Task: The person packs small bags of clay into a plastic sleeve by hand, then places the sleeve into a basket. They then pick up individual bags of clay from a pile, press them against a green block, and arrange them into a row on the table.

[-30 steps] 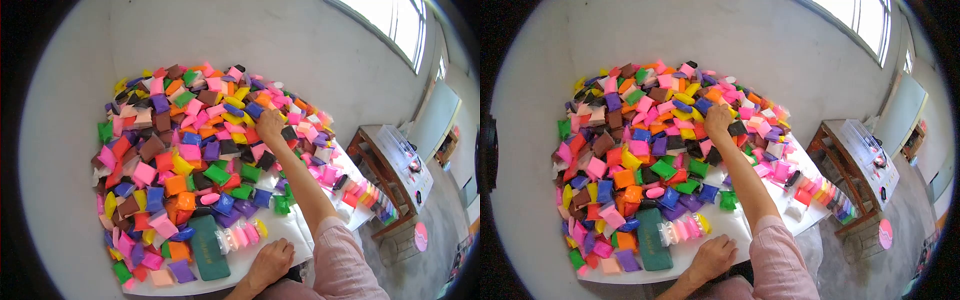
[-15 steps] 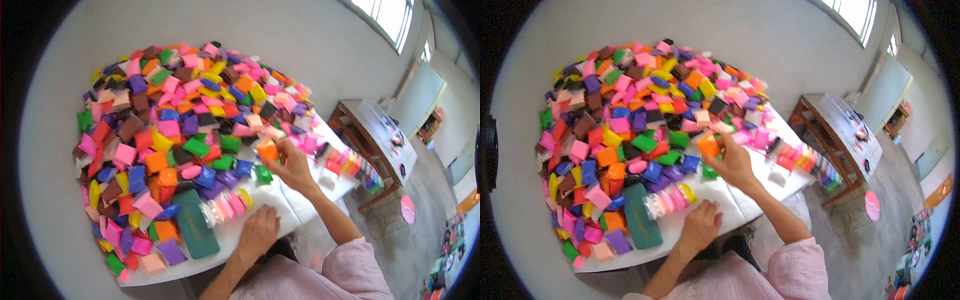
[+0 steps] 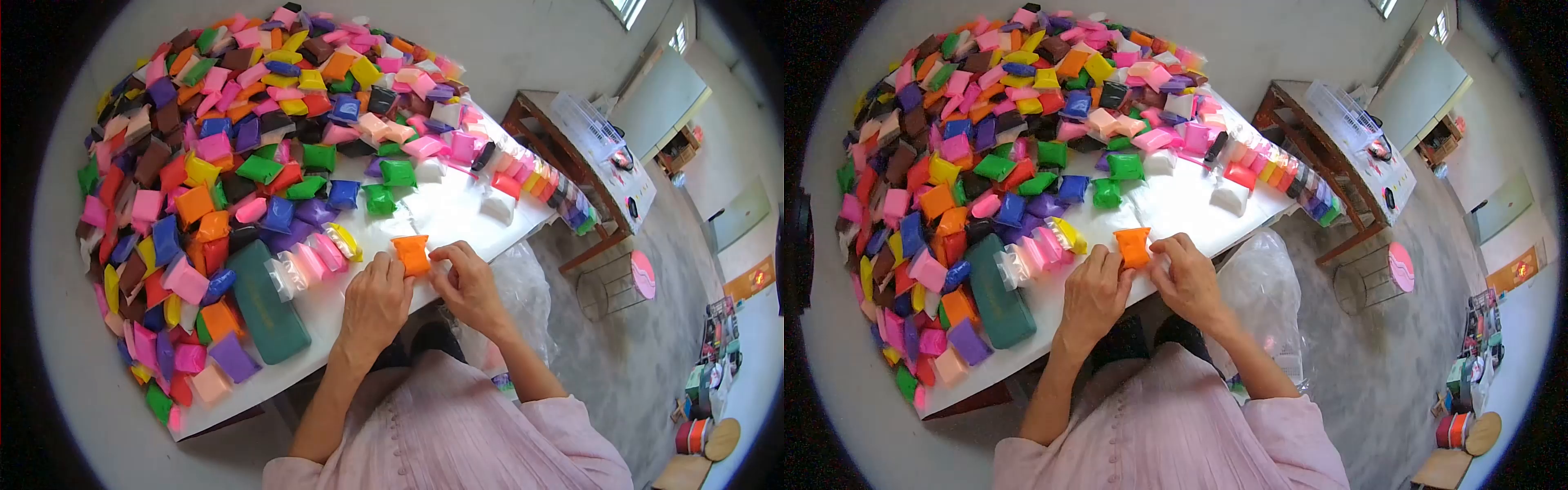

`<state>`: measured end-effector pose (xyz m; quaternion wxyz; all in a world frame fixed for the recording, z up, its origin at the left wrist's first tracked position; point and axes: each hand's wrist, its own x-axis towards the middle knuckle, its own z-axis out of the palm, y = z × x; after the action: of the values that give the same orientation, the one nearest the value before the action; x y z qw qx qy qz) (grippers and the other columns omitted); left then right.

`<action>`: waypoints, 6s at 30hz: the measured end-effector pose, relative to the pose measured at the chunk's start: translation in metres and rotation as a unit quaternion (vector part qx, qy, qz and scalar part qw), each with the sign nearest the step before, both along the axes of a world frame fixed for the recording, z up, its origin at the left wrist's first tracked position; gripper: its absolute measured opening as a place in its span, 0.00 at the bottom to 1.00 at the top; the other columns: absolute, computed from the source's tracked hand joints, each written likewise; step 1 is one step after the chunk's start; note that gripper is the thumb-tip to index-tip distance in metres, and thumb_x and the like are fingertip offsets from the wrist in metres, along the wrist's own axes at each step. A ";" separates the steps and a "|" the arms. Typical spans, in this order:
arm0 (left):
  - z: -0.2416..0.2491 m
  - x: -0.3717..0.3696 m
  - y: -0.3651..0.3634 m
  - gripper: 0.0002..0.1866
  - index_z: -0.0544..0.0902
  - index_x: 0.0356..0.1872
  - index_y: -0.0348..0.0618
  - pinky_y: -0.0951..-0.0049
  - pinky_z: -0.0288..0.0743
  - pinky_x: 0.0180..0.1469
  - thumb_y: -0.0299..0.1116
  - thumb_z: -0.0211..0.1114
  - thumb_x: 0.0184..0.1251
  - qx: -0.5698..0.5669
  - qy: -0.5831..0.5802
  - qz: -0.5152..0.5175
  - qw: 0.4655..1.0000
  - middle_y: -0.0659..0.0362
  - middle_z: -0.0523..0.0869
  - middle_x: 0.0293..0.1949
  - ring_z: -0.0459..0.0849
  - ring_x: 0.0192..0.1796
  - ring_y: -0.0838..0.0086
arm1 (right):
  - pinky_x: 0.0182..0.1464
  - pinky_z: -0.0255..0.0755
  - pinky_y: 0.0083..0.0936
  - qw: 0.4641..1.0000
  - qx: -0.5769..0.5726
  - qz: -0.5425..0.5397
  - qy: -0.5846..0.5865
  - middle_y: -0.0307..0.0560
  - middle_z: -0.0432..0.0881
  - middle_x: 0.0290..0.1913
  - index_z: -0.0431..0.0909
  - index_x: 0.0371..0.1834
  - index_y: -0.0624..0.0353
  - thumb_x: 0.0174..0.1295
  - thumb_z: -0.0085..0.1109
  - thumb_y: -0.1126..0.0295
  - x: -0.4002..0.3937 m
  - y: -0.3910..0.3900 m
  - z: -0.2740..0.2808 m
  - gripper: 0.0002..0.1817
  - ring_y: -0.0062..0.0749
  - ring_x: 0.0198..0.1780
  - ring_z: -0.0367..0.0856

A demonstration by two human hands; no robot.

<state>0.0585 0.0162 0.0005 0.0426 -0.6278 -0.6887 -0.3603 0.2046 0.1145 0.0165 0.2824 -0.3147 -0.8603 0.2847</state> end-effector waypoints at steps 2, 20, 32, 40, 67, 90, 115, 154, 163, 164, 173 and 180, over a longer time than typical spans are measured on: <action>0.001 0.000 0.000 0.10 0.76 0.39 0.36 0.60 0.77 0.42 0.31 0.67 0.64 -0.013 0.015 -0.002 1.000 0.50 0.77 0.39 0.82 0.41 0.57 | 0.36 0.76 0.36 0.998 0.060 0.007 0.009 0.50 0.79 0.42 0.78 0.44 0.61 0.61 0.63 0.71 0.001 -0.003 -0.004 0.11 0.45 0.30 0.82; -0.008 -0.006 0.001 0.04 0.75 0.34 0.35 0.55 0.74 0.38 0.23 0.61 0.65 0.031 -0.035 -0.028 0.998 0.48 0.74 0.33 0.79 0.37 0.50 | 0.26 0.71 0.34 0.950 0.311 0.017 0.026 0.46 0.73 0.29 0.73 0.30 0.59 0.50 0.64 0.77 -0.007 0.005 -0.033 0.09 0.39 0.27 0.78; -0.004 -0.001 -0.002 0.05 0.76 0.33 0.36 0.62 0.73 0.36 0.22 0.60 0.55 0.128 0.148 -0.018 0.980 0.52 0.73 0.31 0.78 0.34 0.60 | 0.27 0.70 0.27 0.992 -0.089 -0.041 0.075 0.47 0.83 0.25 0.82 0.38 0.65 0.63 0.67 0.61 0.000 -0.001 0.009 0.15 0.27 0.22 0.76; -0.010 0.000 -0.005 0.08 0.80 0.35 0.33 0.67 0.75 0.39 0.25 0.62 0.54 0.165 0.283 -0.008 0.945 0.50 0.78 0.36 0.79 0.35 0.63 | 0.35 0.78 0.38 0.994 -0.106 0.001 -0.026 0.57 0.87 0.29 0.84 0.43 0.66 0.55 0.71 0.51 -0.030 0.013 0.019 0.26 0.48 0.30 0.87; -0.002 0.000 -0.003 0.05 0.78 0.34 0.40 0.65 0.71 0.32 0.26 0.65 0.60 0.190 0.075 0.058 0.977 0.56 0.73 0.29 0.78 0.31 0.65 | 0.74 0.44 0.65 0.944 0.268 0.088 -0.172 0.61 0.60 0.76 0.59 0.75 0.67 0.69 0.52 0.58 -0.047 0.018 -0.022 0.35 0.54 0.78 0.56; 0.007 -0.004 -0.021 0.05 0.83 0.35 0.35 0.68 0.71 0.28 0.16 0.63 0.59 0.325 -0.086 0.117 0.935 0.55 0.83 0.30 0.80 0.26 0.65 | 0.49 0.74 0.35 0.952 0.224 0.160 -0.135 0.48 0.81 0.42 0.80 0.47 0.61 0.49 0.65 0.71 -0.062 0.053 0.022 0.20 0.42 0.47 0.78; 0.044 -0.039 -0.008 0.32 0.73 0.65 0.38 0.51 0.53 0.77 0.32 0.69 0.57 0.041 0.123 0.140 0.982 0.45 0.72 0.67 0.67 0.71 0.51 | 0.40 0.75 0.26 0.952 -0.036 0.281 0.116 0.48 0.81 0.44 0.78 0.62 0.60 0.54 0.66 0.69 -0.106 0.062 -0.030 0.28 0.31 0.41 0.81; 0.004 0.001 0.004 0.03 0.80 0.31 0.39 0.59 0.76 0.36 0.25 0.65 0.58 0.047 -0.048 -0.049 0.997 0.52 0.78 0.30 0.81 0.34 0.57 | 0.45 0.77 0.41 0.988 0.058 0.144 0.011 0.55 0.86 0.36 0.84 0.45 0.61 0.58 0.57 0.74 -0.100 0.098 0.014 0.13 0.49 0.41 0.84; -0.003 0.000 0.004 0.04 0.80 0.30 0.38 0.61 0.78 0.40 0.28 0.64 0.59 0.047 -0.048 -0.046 0.997 0.52 0.80 0.32 0.82 0.35 0.58 | 0.47 0.77 0.40 0.946 0.160 0.281 0.027 0.56 0.86 0.39 0.86 0.45 0.60 0.54 0.67 0.62 -0.211 0.091 0.043 0.18 0.48 0.41 0.85; -0.003 0.000 0.004 0.04 0.81 0.30 0.38 0.61 0.78 0.39 0.28 0.65 0.59 0.048 -0.055 -0.045 0.996 0.52 0.80 0.32 0.82 0.35 0.58 | 0.48 0.77 0.41 0.945 0.171 0.279 0.021 0.57 0.86 0.40 0.85 0.46 0.60 0.54 0.69 0.59 -0.225 0.088 0.043 0.20 0.49 0.43 0.85; -0.001 -0.002 0.004 0.04 0.83 0.31 0.37 0.60 0.79 0.38 0.27 0.66 0.57 0.061 -0.062 -0.049 0.995 0.52 0.81 0.33 0.84 0.35 0.57 | 0.49 0.77 0.45 0.928 0.271 0.201 -0.157 0.58 0.82 0.48 0.83 0.48 0.61 0.49 0.72 0.51 -0.253 0.074 0.049 0.28 0.54 0.47 0.84; -0.002 -0.001 0.002 0.05 0.81 0.31 0.37 0.59 0.78 0.38 0.27 0.67 0.57 0.080 -0.064 -0.023 0.994 0.52 0.81 0.32 0.83 0.35 0.56 | 0.40 0.77 0.41 0.987 0.162 -0.002 0.019 0.54 0.82 0.40 0.79 0.46 0.61 0.55 0.71 0.58 -0.092 0.042 0.052 0.22 0.50 0.38 0.84</action>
<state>0.0576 0.0185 -0.0017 0.0405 -0.6141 -0.6440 -0.4545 0.1127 0.1566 0.0689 0.3459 -0.2613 -0.8890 0.1472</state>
